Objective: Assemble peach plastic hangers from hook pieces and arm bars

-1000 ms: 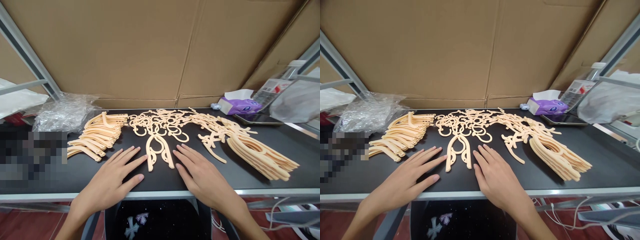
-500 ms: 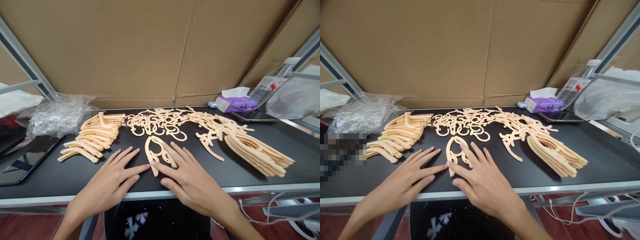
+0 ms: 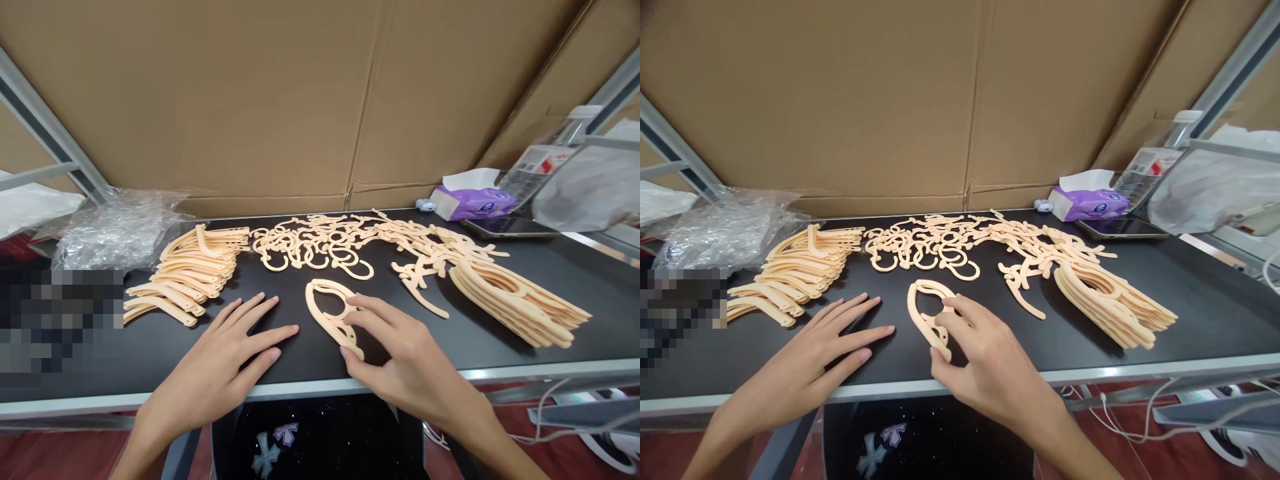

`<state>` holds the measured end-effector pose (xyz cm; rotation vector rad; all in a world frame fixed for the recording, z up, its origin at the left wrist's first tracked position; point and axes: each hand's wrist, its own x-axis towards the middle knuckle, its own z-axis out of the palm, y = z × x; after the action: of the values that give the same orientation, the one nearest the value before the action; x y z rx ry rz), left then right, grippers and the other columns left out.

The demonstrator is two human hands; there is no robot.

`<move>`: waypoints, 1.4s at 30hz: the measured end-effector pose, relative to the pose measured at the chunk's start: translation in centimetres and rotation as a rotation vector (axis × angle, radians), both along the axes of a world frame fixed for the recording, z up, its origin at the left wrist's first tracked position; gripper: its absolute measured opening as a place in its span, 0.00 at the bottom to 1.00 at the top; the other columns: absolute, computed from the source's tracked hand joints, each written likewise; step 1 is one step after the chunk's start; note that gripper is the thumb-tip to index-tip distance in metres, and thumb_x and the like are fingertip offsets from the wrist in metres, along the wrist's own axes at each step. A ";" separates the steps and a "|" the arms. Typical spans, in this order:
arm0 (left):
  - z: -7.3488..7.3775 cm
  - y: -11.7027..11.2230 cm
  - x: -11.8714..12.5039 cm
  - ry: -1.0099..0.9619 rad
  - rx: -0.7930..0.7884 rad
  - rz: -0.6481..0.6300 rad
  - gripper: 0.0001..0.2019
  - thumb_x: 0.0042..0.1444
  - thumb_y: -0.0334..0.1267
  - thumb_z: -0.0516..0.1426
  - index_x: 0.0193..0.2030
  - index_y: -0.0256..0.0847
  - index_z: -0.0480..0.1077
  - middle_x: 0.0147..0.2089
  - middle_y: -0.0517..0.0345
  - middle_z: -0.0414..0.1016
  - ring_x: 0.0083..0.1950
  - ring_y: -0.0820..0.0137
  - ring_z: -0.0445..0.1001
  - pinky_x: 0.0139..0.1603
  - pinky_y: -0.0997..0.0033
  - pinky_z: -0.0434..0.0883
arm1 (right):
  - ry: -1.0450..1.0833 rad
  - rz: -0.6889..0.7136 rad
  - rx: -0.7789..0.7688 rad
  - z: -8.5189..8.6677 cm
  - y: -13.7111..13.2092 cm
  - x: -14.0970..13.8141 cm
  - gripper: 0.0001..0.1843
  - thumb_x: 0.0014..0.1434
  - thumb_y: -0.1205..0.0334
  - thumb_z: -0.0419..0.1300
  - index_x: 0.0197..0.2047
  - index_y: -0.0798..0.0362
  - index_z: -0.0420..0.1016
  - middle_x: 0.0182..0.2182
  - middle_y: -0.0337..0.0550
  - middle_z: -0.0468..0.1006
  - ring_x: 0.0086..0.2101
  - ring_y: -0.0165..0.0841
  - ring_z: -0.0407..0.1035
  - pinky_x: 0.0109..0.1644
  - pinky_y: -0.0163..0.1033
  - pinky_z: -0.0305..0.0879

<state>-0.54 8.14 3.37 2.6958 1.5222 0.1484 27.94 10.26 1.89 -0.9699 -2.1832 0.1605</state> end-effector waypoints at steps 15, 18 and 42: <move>0.0 0.0 -0.1 -0.017 0.026 -0.007 0.21 0.71 0.47 0.48 0.69 0.67 0.60 0.76 0.66 0.53 0.75 0.53 0.56 0.71 0.38 0.59 | -0.150 -0.041 0.005 0.1 0.3 1.2 0.14 0.61 0.65 0.59 0.52 0.51 0.71 0.53 0.49 0.78 0.53 0.41 0.73 0.63 0.57 0.66; 0.0 0.0 -0.1 -0.014 0.025 -0.004 0.21 0.71 0.48 0.48 0.69 0.67 0.59 0.76 0.66 0.53 0.75 0.53 0.56 0.71 0.38 0.59 | -0.135 -0.039 0.029 0.1 0.4 1.1 0.14 0.61 0.66 0.59 0.51 0.53 0.71 0.52 0.49 0.78 0.52 0.41 0.72 0.61 0.56 0.68; 0.0 0.1 0.1 -0.020 0.012 0.006 0.21 0.71 0.48 0.48 0.69 0.68 0.59 0.76 0.66 0.53 0.75 0.53 0.56 0.71 0.37 0.58 | -0.105 -0.059 -0.021 -0.1 0.4 1.4 0.16 0.60 0.67 0.58 0.52 0.51 0.71 0.56 0.52 0.73 0.56 0.44 0.68 0.61 0.55 0.68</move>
<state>-0.46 8.23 3.33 2.6912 1.5285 0.1852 29.34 10.68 1.76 -1.0750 -2.2494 0.1072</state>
